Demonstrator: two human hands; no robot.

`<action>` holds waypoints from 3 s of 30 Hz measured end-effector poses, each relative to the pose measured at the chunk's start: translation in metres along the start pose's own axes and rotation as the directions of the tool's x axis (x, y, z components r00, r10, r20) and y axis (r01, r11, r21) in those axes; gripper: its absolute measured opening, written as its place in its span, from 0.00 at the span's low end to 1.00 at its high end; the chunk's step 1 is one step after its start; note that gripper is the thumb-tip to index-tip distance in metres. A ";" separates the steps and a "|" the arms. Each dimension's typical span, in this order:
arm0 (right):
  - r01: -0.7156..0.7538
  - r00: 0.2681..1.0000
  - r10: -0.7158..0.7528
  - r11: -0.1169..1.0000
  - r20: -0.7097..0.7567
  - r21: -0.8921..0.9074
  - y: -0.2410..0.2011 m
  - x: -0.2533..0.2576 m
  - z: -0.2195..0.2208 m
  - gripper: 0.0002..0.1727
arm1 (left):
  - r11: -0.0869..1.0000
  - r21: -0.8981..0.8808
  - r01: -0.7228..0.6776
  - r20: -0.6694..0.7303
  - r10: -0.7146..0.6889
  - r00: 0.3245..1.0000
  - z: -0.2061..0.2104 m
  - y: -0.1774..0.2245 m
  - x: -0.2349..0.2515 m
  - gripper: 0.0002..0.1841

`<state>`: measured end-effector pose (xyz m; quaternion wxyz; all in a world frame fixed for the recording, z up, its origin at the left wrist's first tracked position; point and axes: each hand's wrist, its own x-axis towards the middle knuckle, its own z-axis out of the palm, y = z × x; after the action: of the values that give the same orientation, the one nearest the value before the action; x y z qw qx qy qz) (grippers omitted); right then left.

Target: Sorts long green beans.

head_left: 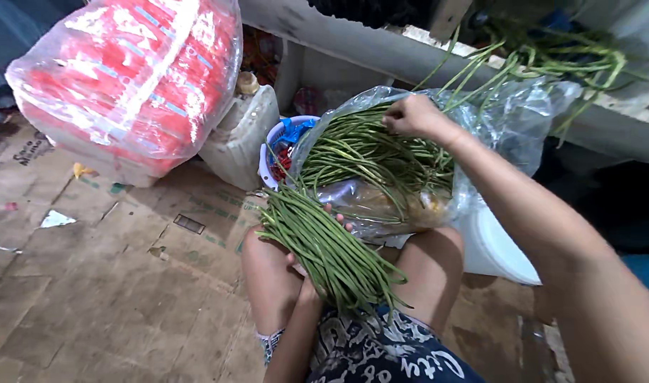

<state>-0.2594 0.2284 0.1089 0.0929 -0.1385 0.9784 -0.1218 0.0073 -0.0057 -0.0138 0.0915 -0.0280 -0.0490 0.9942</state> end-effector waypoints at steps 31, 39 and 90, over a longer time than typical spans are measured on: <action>0.199 0.980 -0.190 0.960 0.063 -0.197 -0.054 0.003 0.152 0.16 | 0.992 -0.035 0.119 0.142 -0.113 0.983 -0.019 0.012 -0.007 0.51; 0.160 0.985 -0.173 0.928 -0.010 -0.336 -0.053 0.032 0.149 0.14 | 0.997 -0.027 0.073 0.108 -0.069 0.992 -0.012 0.008 -0.011 0.57; 0.063 0.992 -0.067 0.997 -0.104 -0.042 0.047 0.009 0.025 0.16 | 0.965 0.017 0.261 -0.031 -0.261 0.965 0.004 -0.002 0.006 0.46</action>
<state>-0.2743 0.2643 0.0710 0.0342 -0.1653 0.9792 -0.1128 0.0011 -0.0033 -0.0103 0.2227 -0.0345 -0.0406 0.9734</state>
